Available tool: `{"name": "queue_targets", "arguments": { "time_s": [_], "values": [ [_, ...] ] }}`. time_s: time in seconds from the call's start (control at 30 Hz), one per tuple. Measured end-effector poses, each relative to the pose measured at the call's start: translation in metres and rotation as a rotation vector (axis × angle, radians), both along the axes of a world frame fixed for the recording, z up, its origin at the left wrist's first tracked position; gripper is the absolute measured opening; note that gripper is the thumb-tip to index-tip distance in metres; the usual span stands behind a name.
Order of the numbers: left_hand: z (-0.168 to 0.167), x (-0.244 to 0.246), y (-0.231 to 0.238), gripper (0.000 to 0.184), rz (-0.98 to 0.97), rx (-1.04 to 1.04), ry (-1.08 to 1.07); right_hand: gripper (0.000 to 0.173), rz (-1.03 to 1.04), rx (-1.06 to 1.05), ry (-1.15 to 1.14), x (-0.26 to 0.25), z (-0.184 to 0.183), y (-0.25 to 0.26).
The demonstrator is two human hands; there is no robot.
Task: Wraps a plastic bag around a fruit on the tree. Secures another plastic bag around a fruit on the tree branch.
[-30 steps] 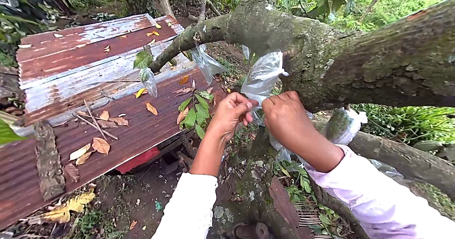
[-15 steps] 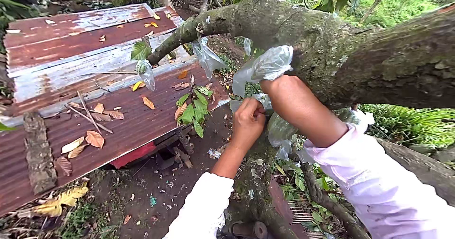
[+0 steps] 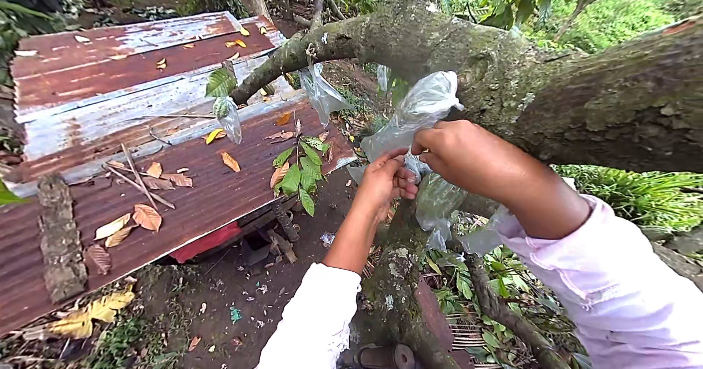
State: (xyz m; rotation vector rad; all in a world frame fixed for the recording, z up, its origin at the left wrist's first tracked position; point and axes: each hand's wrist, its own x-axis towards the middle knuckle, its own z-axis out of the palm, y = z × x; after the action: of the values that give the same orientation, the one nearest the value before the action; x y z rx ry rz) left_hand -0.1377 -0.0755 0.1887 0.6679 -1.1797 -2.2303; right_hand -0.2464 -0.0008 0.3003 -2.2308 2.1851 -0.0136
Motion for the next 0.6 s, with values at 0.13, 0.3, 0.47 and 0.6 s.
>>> {"name": "queue_targets", "arguments": {
  "time_s": [0.13,0.3,0.47,0.6],
  "values": [
    [-0.008,0.004,0.016,0.021,0.077,0.119,0.083,0.025,-0.175,0.218,0.172,0.021,-0.001,-0.002],
    [-0.018,0.016,0.014,0.024,0.057,0.121,0.104,0.019,-0.225,0.375,0.293,0.032,-0.005,-0.016],
    [-0.008,0.028,0.001,0.026,0.097,-0.195,-0.086,0.012,-0.191,0.265,0.209,0.023,-0.018,-0.011],
    [-0.003,0.019,-0.021,0.025,0.118,-0.625,-0.157,0.015,-0.157,0.172,0.177,0.018,-0.025,-0.003]
  ]
}}
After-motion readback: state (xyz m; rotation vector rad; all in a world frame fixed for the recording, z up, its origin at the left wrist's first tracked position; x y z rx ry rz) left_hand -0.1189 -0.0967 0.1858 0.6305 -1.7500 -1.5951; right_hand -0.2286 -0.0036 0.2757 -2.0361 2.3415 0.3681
